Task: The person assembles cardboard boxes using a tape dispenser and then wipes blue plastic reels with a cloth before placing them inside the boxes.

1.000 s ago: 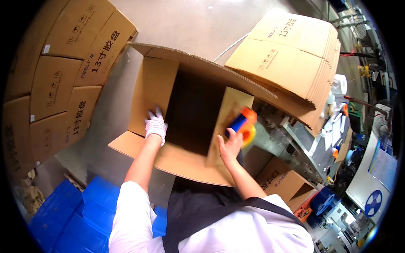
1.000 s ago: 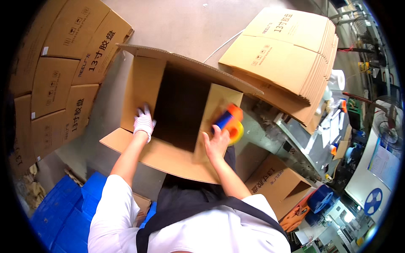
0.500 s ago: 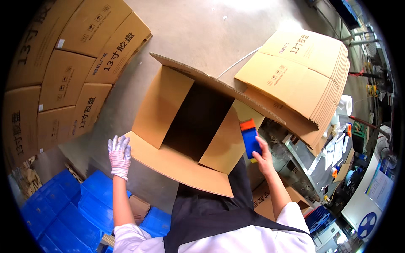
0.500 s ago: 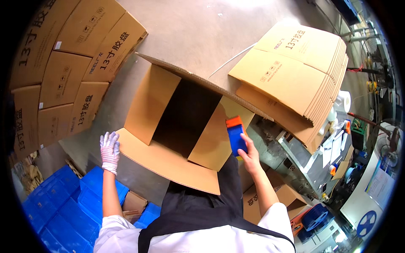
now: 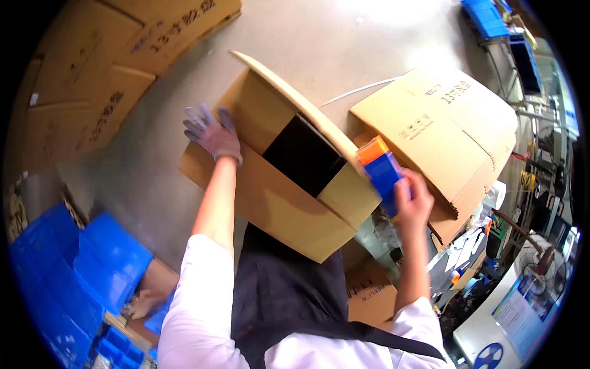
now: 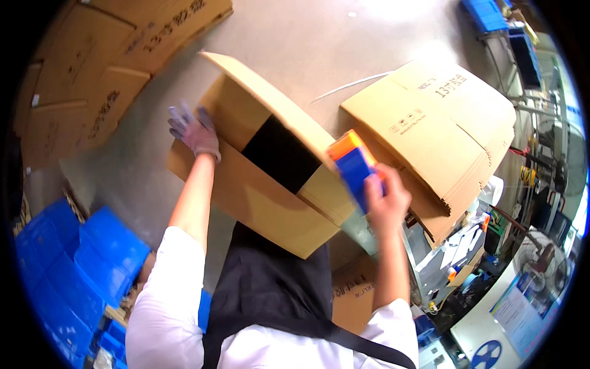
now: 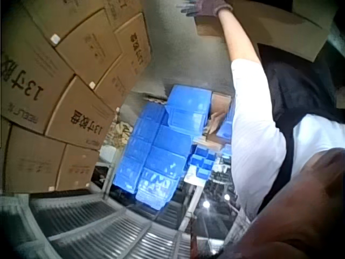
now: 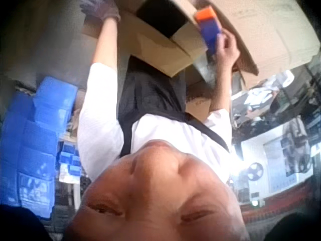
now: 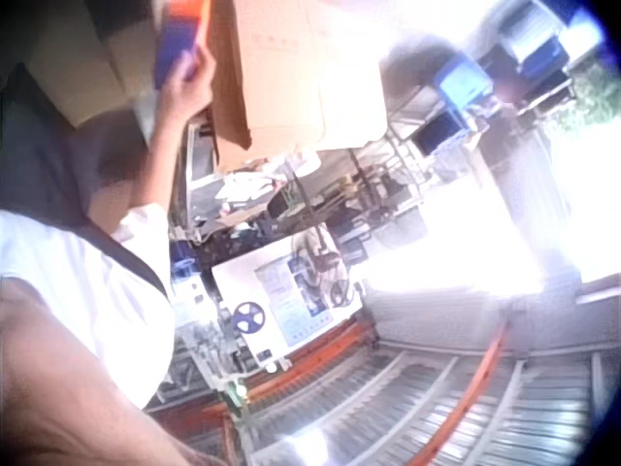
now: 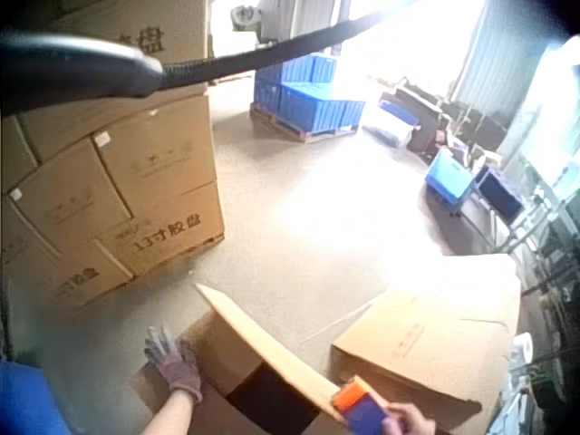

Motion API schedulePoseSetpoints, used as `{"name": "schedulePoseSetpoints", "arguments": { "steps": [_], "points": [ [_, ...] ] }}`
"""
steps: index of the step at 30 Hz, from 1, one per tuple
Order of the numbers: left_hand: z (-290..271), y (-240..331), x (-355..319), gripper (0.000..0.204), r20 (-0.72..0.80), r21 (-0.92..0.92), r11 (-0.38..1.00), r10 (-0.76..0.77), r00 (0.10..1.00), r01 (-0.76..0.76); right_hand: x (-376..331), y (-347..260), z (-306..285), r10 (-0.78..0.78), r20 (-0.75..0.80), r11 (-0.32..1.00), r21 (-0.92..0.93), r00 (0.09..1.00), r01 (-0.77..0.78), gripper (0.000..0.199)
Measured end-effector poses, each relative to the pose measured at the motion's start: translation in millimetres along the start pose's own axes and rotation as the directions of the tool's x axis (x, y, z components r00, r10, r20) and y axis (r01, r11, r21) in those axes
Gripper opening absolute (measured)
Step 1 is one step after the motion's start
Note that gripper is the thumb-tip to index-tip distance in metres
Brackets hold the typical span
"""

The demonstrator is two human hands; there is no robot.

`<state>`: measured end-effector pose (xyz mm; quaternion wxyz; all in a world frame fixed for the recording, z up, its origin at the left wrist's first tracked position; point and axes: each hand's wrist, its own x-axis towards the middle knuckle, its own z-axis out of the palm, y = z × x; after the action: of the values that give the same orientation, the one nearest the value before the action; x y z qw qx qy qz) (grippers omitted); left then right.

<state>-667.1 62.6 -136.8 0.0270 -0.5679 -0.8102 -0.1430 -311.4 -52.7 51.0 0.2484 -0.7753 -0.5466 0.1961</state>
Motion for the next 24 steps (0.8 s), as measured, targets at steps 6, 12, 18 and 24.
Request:
{"name": "schedulePoseSetpoints", "arguments": {
  "steps": [6,12,18,24],
  "points": [
    [-9,-13,32,0.070,0.646,-0.434,0.710,-0.183,0.741,0.554,-108,23,91,-0.198,0.167,0.941,-0.245,0.966,0.235,0.035],
    [14,-21,14,0.035,0.369,-0.253,0.966,0.153,0.917,-0.059,-89,16,61,0.168,0.257,0.804,0.523,0.952,-0.283,0.051],
    [10,5,9,0.035,0.247,-0.105,0.989,0.125,0.961,-0.102,-59,-40,133,0.015,0.245,0.627,0.753,0.969,-0.200,0.053],
    [14,-3,22,0.045,-0.295,-0.096,0.956,0.239,0.925,-0.278,-53,-10,178,-0.029,0.298,0.823,0.549,0.954,-0.147,0.048]
  ]
}}
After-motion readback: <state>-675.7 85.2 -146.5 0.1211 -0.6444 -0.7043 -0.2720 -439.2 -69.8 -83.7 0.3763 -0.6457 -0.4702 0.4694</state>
